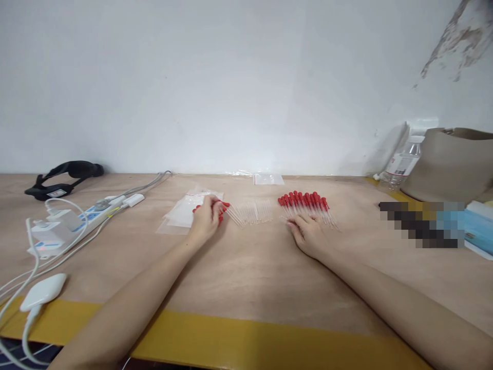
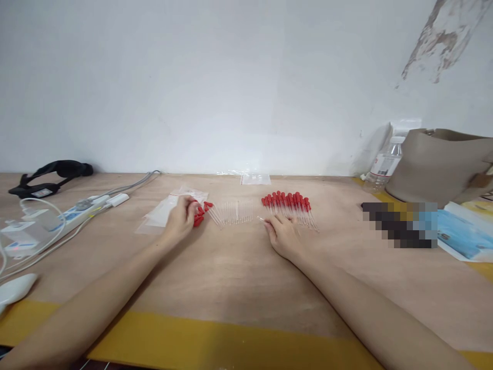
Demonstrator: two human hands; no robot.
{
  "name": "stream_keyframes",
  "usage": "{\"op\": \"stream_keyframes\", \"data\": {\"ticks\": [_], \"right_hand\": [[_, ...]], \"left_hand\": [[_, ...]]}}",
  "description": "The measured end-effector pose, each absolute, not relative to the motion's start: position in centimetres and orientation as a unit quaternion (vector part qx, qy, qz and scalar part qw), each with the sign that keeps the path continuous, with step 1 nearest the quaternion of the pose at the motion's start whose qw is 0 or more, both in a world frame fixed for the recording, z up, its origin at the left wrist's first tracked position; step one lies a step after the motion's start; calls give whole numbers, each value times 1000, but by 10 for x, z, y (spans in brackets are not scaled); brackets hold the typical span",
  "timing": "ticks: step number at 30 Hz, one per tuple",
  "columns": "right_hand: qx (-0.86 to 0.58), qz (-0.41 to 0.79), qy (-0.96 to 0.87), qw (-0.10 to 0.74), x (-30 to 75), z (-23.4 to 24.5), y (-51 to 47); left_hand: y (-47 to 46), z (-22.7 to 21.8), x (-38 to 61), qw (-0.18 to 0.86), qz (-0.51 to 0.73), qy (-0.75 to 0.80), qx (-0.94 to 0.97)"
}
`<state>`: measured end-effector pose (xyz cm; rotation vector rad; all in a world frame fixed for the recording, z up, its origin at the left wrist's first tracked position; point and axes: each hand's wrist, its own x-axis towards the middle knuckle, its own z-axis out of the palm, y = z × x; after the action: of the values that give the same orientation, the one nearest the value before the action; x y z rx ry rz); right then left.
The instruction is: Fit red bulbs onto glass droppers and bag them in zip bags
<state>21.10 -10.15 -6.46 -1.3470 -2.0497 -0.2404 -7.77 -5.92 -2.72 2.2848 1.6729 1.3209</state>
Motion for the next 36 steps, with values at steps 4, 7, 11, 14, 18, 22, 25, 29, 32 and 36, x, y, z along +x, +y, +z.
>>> {"op": "stream_keyframes", "data": {"ticks": [4, 7, 11, 14, 18, 22, 25, 29, 32, 36], "right_hand": [[-474, -84, -801, 355, 206, -64, -107], [-441, -86, -822, 350, 201, -64, -111], [-417, -85, -840, 337, 194, -62, -116], [-411, -83, -849, 322, 190, -58, -119], [-409, -92, -855, 306, 187, -55, -121], [-401, -87, -857, 312, 185, -57, -120], [-404, -91, -851, 324, 184, -57, -120], [-404, -88, -855, 313, 184, -56, -121], [-403, -54, -861, 307, 185, -58, -119], [-396, -33, -871, 288, 188, -56, -117]], "left_hand": [[-78, -46, -42, 108, 392, 402, 820], [-85, -55, -24, 158, 356, 368, 845], [-87, -55, -20, 169, 344, 374, 845], [-87, -53, -21, 170, 345, 369, 846], [-89, -52, -20, 168, 346, 362, 849], [-90, -50, -19, 170, 345, 362, 849], [-90, -50, -18, 172, 344, 363, 849], [-90, -50, -19, 167, 347, 353, 853], [-91, -51, -20, 163, 344, 337, 861], [-92, -51, -21, 164, 330, 315, 875]]}}
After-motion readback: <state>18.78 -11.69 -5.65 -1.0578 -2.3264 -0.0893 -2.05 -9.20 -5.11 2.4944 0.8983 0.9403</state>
